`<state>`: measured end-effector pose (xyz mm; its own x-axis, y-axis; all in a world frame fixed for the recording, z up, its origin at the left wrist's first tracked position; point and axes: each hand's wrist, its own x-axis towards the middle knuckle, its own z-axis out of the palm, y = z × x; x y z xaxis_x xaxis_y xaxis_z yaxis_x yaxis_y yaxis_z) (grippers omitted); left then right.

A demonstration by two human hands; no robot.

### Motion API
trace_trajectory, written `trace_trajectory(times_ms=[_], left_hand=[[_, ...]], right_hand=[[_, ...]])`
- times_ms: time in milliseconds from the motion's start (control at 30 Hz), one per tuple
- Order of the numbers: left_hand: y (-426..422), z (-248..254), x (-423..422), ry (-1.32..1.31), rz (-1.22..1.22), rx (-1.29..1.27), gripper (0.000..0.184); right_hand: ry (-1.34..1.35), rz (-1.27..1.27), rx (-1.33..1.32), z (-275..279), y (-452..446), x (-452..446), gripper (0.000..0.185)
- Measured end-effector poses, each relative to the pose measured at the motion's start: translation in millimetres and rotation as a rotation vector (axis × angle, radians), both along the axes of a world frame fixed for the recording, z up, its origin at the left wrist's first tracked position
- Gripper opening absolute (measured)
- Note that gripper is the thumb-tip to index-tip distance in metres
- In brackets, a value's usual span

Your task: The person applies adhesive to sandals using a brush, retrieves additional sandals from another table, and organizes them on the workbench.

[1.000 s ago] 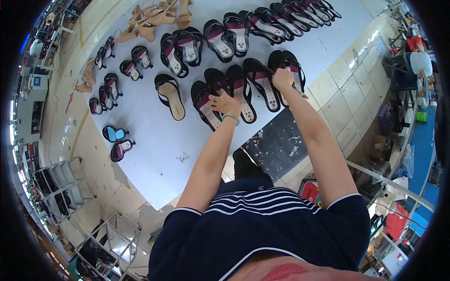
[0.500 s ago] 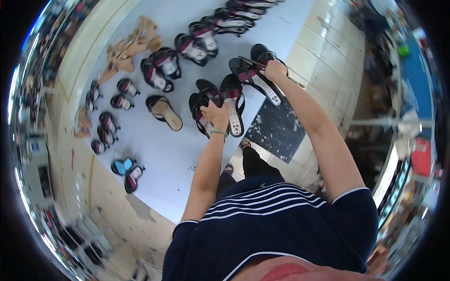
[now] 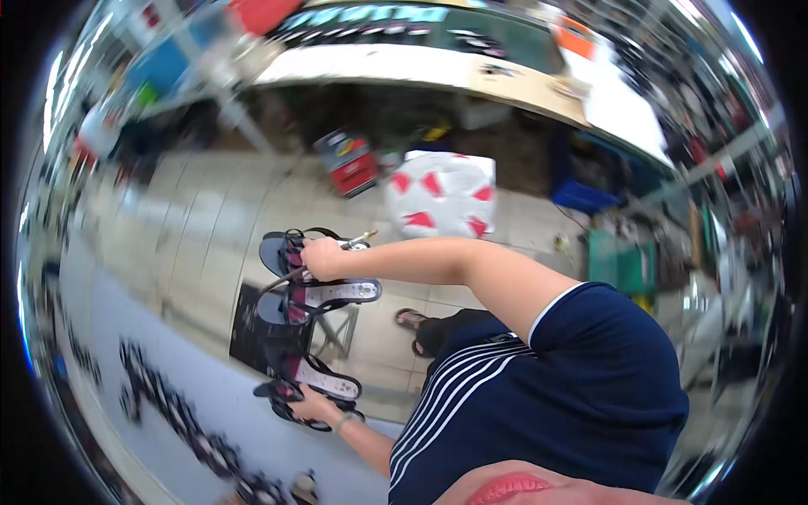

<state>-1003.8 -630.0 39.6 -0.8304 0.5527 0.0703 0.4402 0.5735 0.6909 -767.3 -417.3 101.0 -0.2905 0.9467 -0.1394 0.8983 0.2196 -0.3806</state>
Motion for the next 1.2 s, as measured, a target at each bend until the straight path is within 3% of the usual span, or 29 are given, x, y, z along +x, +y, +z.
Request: trace_trajectory(times_ms=[67,133,233,300,367,433,500,567,600,667,700,767,800,833,867,1000,1033,1100,1200], left_hand=[[11,4,56,-0.041,-0.152,-0.022,0.038],[17,19,88,-0.246,-0.342,0.178,0.038],[43,28,206,-0.242,-0.6,0.103,0.034],[60,5,279,-0.291,-0.82,0.197,0.034],[67,32,375,-0.248,-0.947,0.147,0.036],[87,15,459,-0.221,-1.066,0.138,0.038],[79,42,567,-0.292,-1.161,0.164,0.041],[88,38,661,-0.479,-1.28,0.302,0.037],[95,48,705,-0.345,-1.335,0.236,0.035],[92,82,796,-0.459,-1.469,0.234,0.037],[103,81,839,-0.313,-1.514,0.256,0.037],[114,98,924,-0.319,-1.635,0.427,0.03],[127,101,965,-0.241,-1.688,0.444,0.033],[113,139,996,-0.006,-1.624,0.451,0.035],[138,128,1045,-0.176,-1.771,0.541,0.036],[172,145,1216,0.072,-1.843,0.474,0.037],[185,139,1260,0.011,-1.905,0.461,0.037],[200,149,1330,0.071,-2.03,0.13,0.046],[226,122,1471,0.19,-2.066,-0.021,0.053]], right_hand=[[-0.035,-0.173,-0.029,-1,-18,98,0.025],[-0.1,-0.298,-0.013,34,-52,175,0.026],[-0.122,-0.559,-0.035,31,-100,322,0.024],[-0.117,-0.751,-0.036,30,-142,418,0.029],[-0.083,-0.852,-0.06,49,-183,520,0.03],[-0.049,-0.929,-0.117,59,-223,609,0.032],[-0.046,-1.05,-0.08,61,-260,692,0.036],[-0.046,-1.113,-0.116,67,-290,769,0.041],[-0.054,-1.163,-0.145,76,-301,803,0.044],[-0.064,-1.249,-0.128,88,-321,866,0.043],[-0.084,-1.29,-0.123,88,-328,901,0.045],[-0.03,-1.358,-0.154,94,-340,960,0.049],[-0.072,-1.385,-0.128,84,-341,994,0.048],[-0.046,-1.447,-0.137,87,-342,1013,0.048],[-0.018,-1.514,-0.133,84,-343,1037,0.049],[0.024,-1.696,-0.104,58,-338,1130,0.043],[0.056,-1.718,-0.113,48,-336,1154,0.044],[0.137,-1.774,-0.174,25,-328,1200,0.04],[0.191,-1.893,-0.202,10,-302,1268,0.035]])
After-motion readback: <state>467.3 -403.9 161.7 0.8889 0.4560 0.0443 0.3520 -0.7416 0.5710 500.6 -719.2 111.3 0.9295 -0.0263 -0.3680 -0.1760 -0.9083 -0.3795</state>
